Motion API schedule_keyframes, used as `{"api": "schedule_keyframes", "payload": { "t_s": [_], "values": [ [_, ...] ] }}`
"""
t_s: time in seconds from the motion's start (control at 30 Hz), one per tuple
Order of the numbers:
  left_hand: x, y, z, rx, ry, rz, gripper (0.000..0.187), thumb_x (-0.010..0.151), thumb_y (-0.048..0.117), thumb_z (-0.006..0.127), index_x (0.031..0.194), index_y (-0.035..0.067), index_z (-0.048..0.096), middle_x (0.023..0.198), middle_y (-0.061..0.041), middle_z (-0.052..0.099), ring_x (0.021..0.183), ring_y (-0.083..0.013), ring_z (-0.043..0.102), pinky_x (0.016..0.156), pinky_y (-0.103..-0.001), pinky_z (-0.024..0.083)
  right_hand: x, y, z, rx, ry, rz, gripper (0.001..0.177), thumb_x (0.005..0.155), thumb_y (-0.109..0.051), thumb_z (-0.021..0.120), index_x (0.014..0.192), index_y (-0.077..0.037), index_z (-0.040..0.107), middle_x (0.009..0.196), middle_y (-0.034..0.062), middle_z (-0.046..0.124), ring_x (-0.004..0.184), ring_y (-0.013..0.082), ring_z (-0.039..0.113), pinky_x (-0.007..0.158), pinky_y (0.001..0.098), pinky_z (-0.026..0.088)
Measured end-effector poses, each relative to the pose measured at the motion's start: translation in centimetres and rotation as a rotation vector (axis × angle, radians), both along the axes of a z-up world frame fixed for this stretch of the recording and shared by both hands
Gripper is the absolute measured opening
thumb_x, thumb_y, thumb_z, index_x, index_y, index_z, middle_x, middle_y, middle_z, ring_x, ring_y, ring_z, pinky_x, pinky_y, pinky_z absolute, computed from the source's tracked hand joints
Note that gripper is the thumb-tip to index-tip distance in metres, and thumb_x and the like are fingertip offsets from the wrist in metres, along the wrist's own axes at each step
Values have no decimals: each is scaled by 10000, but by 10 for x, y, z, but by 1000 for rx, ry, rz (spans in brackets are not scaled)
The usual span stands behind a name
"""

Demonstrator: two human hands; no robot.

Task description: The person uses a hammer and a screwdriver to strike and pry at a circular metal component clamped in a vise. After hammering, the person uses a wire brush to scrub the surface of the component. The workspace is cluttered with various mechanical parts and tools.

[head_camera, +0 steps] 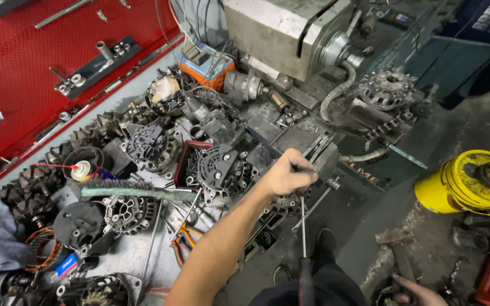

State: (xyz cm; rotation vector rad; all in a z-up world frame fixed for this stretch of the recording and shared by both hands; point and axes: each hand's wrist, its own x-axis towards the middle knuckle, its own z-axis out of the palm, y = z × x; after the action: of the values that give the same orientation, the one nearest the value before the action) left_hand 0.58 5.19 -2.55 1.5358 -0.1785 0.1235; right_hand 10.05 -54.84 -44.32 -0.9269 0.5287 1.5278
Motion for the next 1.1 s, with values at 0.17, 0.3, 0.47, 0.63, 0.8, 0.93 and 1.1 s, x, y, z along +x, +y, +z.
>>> {"api": "schedule_keyframes", "payload": {
  "t_s": [0.17,0.3,0.47,0.63,0.8,0.93,1.1],
  "values": [
    [15,-2,-39,81,-231,176,245,837,136,837,925,-14,664,819,-25,648,770,-137,616,679,-300,505,-17,43,79,-281,-163,62,311,977,-130,510,1228,-240,658,752,97,460,564,216,382,564,316,353],
    [17,1,-19,-120,-18,18,225,854,139,819,899,-28,675,737,-32,610,685,-144,568,619,-304,455,-30,88,132,-257,32,38,230,927,-373,608,864,-184,493,610,-2,349,450,144,286,419,322,221],
    [26,10,0,-21,-16,-315,181,901,136,703,850,-37,692,699,-39,660,684,-149,608,654,-323,503,-61,138,221,-448,-46,-54,354,917,-490,619,923,-166,478,642,7,343,494,156,307,447,285,210],
    [36,-11,4,-85,49,-173,181,832,137,720,945,-5,712,804,6,665,739,-121,611,695,-308,493,-78,168,281,-500,-68,-50,312,914,-515,584,976,-225,490,653,20,343,509,154,274,463,279,187],
    [28,-43,-31,119,-47,395,188,886,173,722,939,-8,736,778,-32,600,705,-135,556,629,-319,449,-80,140,238,-584,-124,-114,280,949,-508,543,983,-234,498,670,24,342,523,146,272,474,280,184],
    [18,-52,-27,-129,-75,783,227,963,169,663,866,-35,664,715,-34,580,645,-110,534,568,-288,432,-84,137,240,-513,-118,-34,491,930,-659,521,956,-170,481,648,9,345,491,146,257,463,304,205],
    [18,-64,-47,-156,-168,1116,206,942,139,662,1029,-46,636,840,-12,609,738,-108,565,652,-284,481,-93,158,283,-505,-152,-52,403,917,-646,532,929,-257,430,634,-9,344,490,140,276,476,305,199]
  ]
}}
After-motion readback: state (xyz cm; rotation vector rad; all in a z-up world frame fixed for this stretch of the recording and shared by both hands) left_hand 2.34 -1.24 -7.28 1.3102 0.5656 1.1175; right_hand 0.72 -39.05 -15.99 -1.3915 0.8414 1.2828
